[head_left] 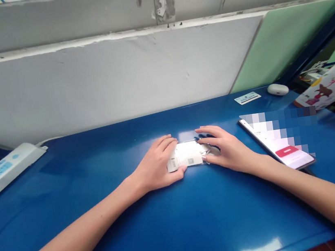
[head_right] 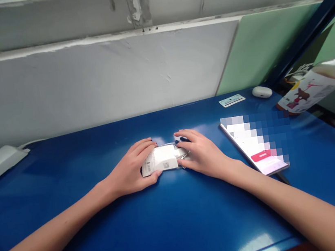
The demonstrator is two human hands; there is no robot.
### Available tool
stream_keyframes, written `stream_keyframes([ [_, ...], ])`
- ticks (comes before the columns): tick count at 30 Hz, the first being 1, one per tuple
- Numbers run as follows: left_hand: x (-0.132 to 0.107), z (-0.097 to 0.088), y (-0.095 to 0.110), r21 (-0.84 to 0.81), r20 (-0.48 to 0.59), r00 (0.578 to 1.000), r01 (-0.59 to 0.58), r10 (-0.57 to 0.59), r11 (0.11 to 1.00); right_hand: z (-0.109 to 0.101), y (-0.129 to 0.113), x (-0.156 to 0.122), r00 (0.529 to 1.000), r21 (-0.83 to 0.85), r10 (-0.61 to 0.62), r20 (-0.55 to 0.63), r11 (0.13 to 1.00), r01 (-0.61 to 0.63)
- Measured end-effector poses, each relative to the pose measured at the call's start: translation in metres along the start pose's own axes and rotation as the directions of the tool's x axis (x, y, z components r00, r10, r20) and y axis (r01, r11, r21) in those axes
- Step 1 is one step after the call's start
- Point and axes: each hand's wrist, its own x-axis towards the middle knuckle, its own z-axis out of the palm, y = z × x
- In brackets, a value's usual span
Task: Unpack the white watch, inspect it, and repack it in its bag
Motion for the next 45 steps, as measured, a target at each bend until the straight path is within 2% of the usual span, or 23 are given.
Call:
stream_keyframes([
  [3, 0.001, 0.001, 0.0, 0.005, -0.006, 1.0, 0.008, -0.008, 1.0, -0.001, -0.003, 0.002, 0.999, -0.057, -0.036, -0.003, 0.998, 0.036],
  [6, 0.001, 0.001, -0.001, 0.019, -0.014, 1.0, 0.007, -0.007, 1.0, -0.01, -0.003, 0.005, 0.998, -0.096, -0.056, 0.003, 0.994, 0.056],
  [11, 0.001, 0.001, -0.002, 0.029, -0.013, 1.0, 0.006, -0.006, 1.0, -0.026, 0.002, 0.005, 1.0, -0.132, -0.002, 0.022, 0.991, 0.005],
  [14, 0.001, 0.0, -0.001, 0.019, -0.009, 1.0, 0.002, -0.002, 1.0, -0.025, 0.004, 0.003, 1.0, -0.157, -0.009, 0.01, 0.987, 0.01],
  [18, 0.001, 0.0, -0.001, 0.012, -0.01, 1.0, 0.0, 0.0, 1.0, -0.015, 0.004, 0.001, 0.996, -0.045, -0.073, 0.05, 0.996, 0.075],
  [23, 0.001, 0.0, 0.0, 0.019, -0.01, 1.0, 0.003, -0.002, 1.0, -0.011, 0.002, 0.0, 0.993, 0.03, 0.001, 0.116, 1.0, -0.005],
  [27, 0.002, -0.001, 0.001, 0.02, -0.008, 1.0, 0.02, -0.02, 1.0, -0.022, 0.003, 0.002, 0.989, 0.015, 0.036, 0.141, 0.999, -0.039],
  [32, 0.002, -0.001, 0.002, -0.005, -0.006, 0.999, 0.032, -0.032, 0.999, -0.036, 0.007, 0.004, 0.966, -0.005, 0.103, 0.237, 0.994, -0.105],
  [35, 0.001, 0.0, 0.001, -0.015, -0.008, 0.999, 0.041, -0.041, 0.999, -0.041, 0.009, 0.004, 0.964, -0.031, 0.058, 0.258, 0.998, -0.052],
  [40, 0.001, 0.0, 0.0, 0.015, -0.003, 0.999, 0.043, -0.043, 0.999, -0.041, 0.017, 0.002, 0.976, -0.11, -0.007, 0.217, 0.993, 0.032],
  [45, 0.002, -0.003, 0.003, 0.056, 0.039, 0.998, 0.045, -0.047, 0.997, -0.047, 0.03, 0.0, 0.978, -0.161, 0.024, 0.205, 0.987, 0.01],
])
